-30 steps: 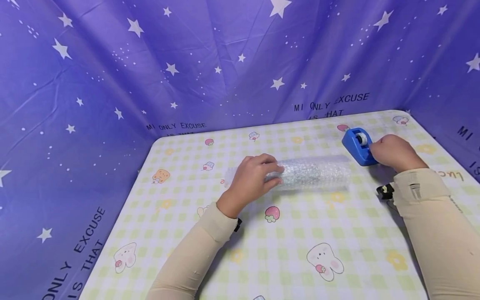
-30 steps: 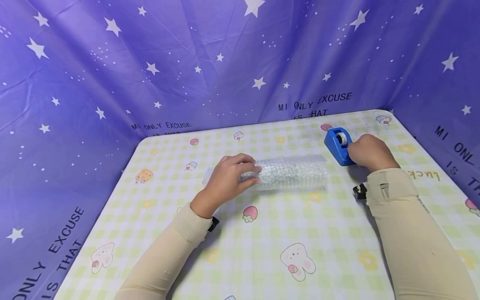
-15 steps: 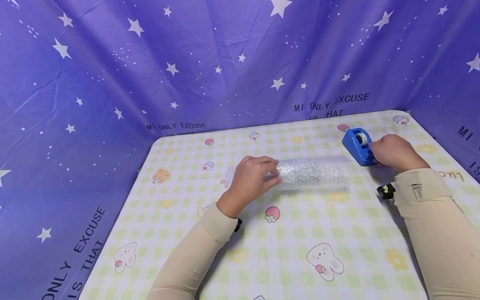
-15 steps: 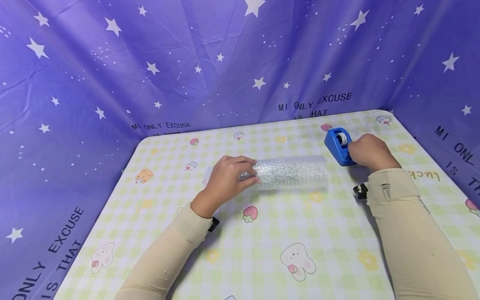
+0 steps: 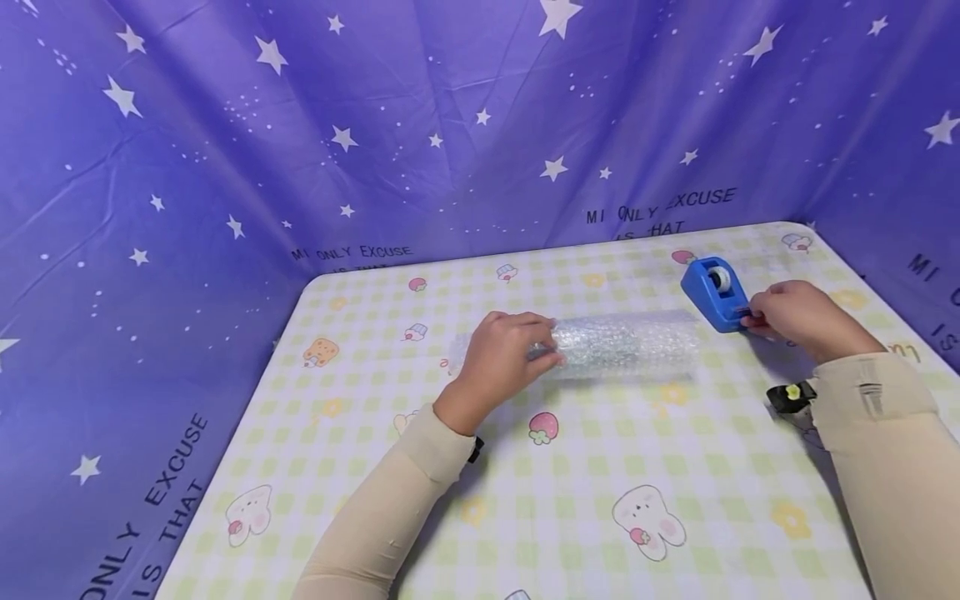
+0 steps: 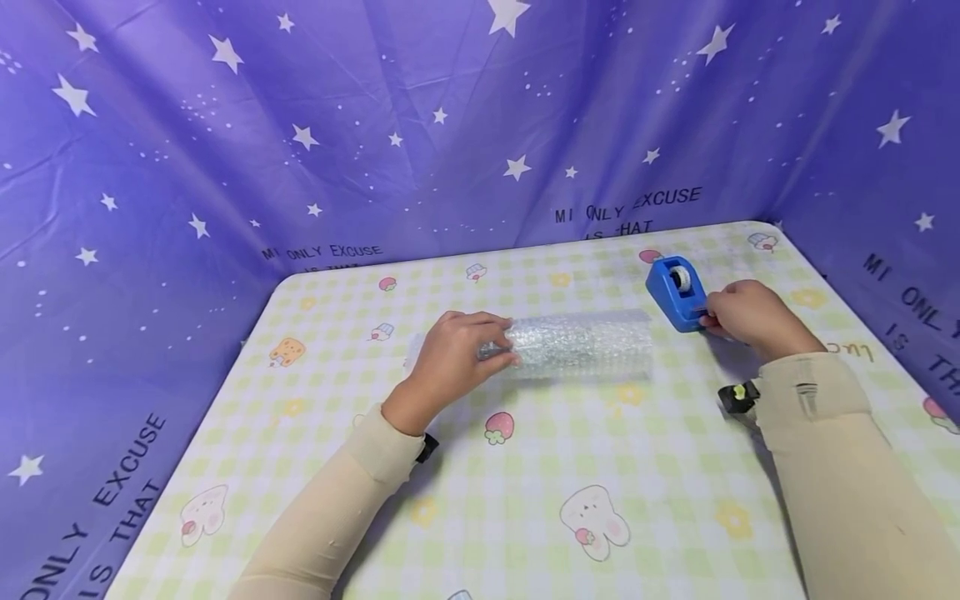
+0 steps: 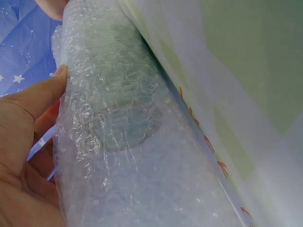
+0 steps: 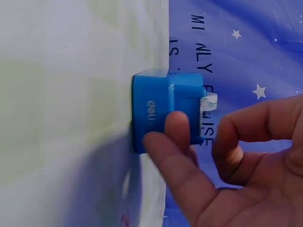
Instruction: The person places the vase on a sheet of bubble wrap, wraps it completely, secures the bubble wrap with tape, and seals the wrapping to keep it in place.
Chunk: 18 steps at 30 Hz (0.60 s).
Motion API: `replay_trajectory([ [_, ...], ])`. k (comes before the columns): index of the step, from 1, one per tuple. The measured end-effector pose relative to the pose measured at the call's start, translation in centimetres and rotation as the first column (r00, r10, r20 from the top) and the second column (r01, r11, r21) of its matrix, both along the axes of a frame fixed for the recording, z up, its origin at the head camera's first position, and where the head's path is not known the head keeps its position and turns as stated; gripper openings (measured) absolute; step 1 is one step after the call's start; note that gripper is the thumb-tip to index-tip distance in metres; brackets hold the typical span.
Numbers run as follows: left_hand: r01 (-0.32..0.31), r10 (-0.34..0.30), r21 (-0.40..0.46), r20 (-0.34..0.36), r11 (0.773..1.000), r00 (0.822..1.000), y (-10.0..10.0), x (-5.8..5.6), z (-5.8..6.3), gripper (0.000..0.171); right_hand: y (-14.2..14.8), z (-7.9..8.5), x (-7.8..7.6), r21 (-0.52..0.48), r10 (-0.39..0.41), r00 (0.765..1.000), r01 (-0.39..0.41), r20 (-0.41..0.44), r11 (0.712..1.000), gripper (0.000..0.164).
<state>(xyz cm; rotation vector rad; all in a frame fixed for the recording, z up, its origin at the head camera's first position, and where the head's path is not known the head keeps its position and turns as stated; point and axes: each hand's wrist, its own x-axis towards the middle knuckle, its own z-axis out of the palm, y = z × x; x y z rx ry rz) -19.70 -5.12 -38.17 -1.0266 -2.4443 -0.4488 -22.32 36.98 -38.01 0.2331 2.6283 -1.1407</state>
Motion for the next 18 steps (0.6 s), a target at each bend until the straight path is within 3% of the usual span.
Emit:
replay_trajectory([
  [6, 0.003, -0.003, 0.001, 0.001, 1.000, 1.000, 0.0, -0.1, -0.1, 0.015, 0.0, -0.8, 0.7, -0.071, -0.002, 1.000, 0.002, 0.001, 0.997, 0.038],
  [13, -0.008, 0.008, -0.005, -0.007, 1.000, 1.000, -0.1, 0.0, -0.1, 0.014, -0.5, -1.2, 0.8, 0.075, 0.001, 0.996, 0.006, -0.091, 0.997, 0.036],
  [18, 0.000, 0.000, 0.005, -0.016, 1.000, 1.000, -0.1, 0.0, -0.1, 0.015, -0.5, -1.8, 0.8, 0.123, -0.009, 0.993, 0.024, -0.121, 0.992, 0.035],
])
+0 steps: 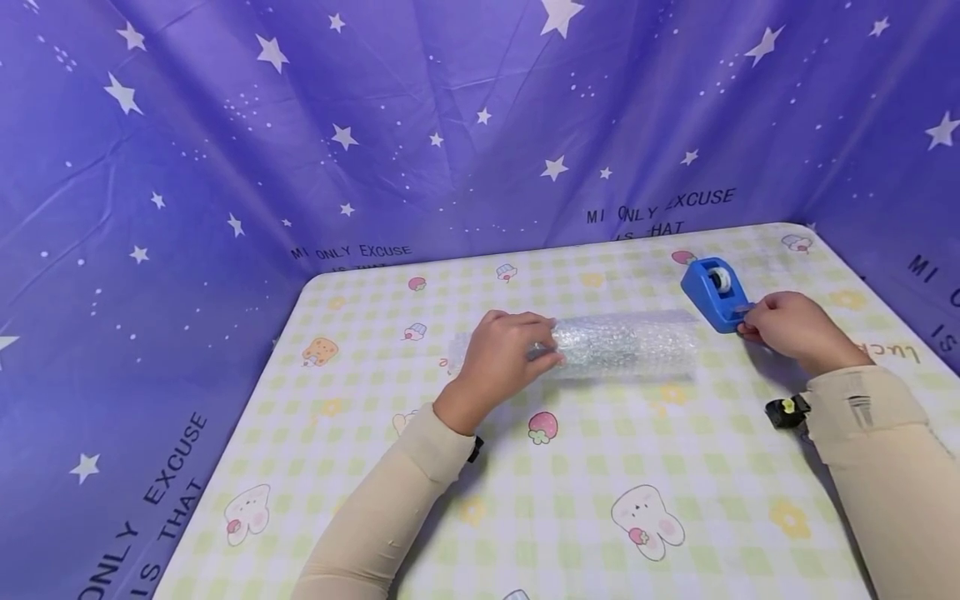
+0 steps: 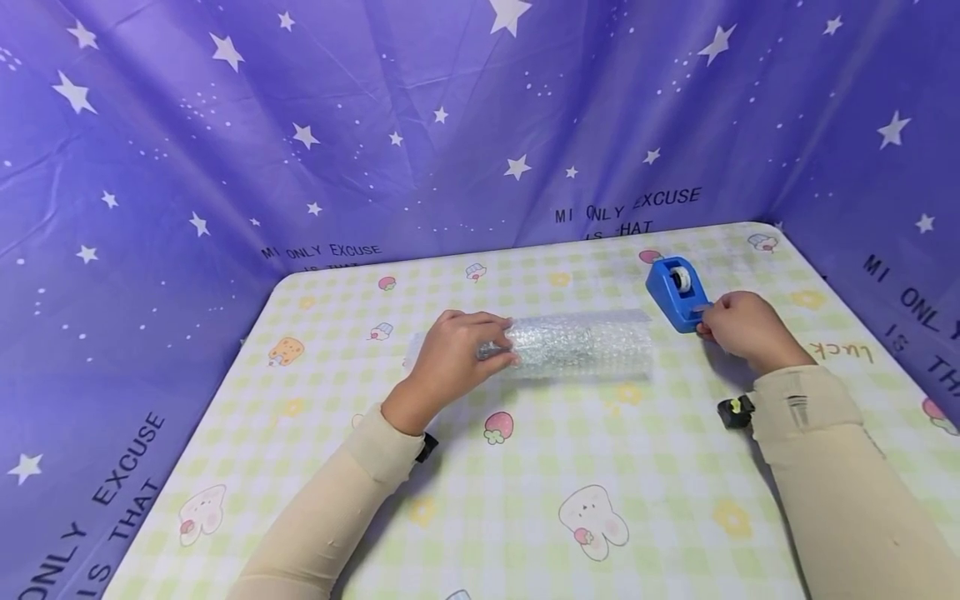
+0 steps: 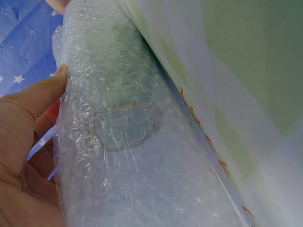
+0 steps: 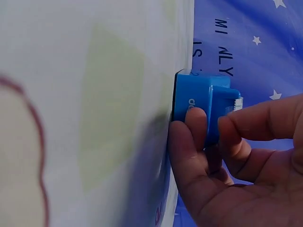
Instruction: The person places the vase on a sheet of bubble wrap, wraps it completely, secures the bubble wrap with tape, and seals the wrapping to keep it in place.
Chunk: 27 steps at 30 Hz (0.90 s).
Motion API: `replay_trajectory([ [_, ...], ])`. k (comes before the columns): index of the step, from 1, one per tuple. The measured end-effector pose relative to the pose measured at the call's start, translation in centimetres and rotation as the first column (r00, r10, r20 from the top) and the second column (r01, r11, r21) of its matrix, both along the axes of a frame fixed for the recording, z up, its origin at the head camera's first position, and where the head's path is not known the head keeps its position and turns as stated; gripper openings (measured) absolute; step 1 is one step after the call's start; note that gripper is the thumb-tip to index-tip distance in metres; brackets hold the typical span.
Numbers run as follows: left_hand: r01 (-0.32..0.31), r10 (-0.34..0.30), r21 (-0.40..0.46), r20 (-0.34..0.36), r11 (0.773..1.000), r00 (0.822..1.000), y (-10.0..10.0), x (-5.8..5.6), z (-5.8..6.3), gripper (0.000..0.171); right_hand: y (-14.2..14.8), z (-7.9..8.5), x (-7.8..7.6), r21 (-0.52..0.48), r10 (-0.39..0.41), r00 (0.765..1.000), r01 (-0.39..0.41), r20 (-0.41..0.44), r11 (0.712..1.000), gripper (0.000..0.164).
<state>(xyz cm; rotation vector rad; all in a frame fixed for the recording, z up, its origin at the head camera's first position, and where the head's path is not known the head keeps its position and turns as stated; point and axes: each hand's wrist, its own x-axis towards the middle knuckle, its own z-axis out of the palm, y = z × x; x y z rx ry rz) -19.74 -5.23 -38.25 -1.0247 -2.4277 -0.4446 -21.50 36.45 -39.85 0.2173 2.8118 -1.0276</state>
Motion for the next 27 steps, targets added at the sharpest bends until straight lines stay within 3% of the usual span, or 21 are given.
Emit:
replay_trajectory([
  [27, 0.000, 0.001, -0.011, 0.008, 1.000, 1.000, 0.11, -0.02, 0.03, 0.016, -0.52, -0.27, 0.04, 0.008, 0.004, 1.000, -0.004, -0.031, 1.000, 0.030],
])
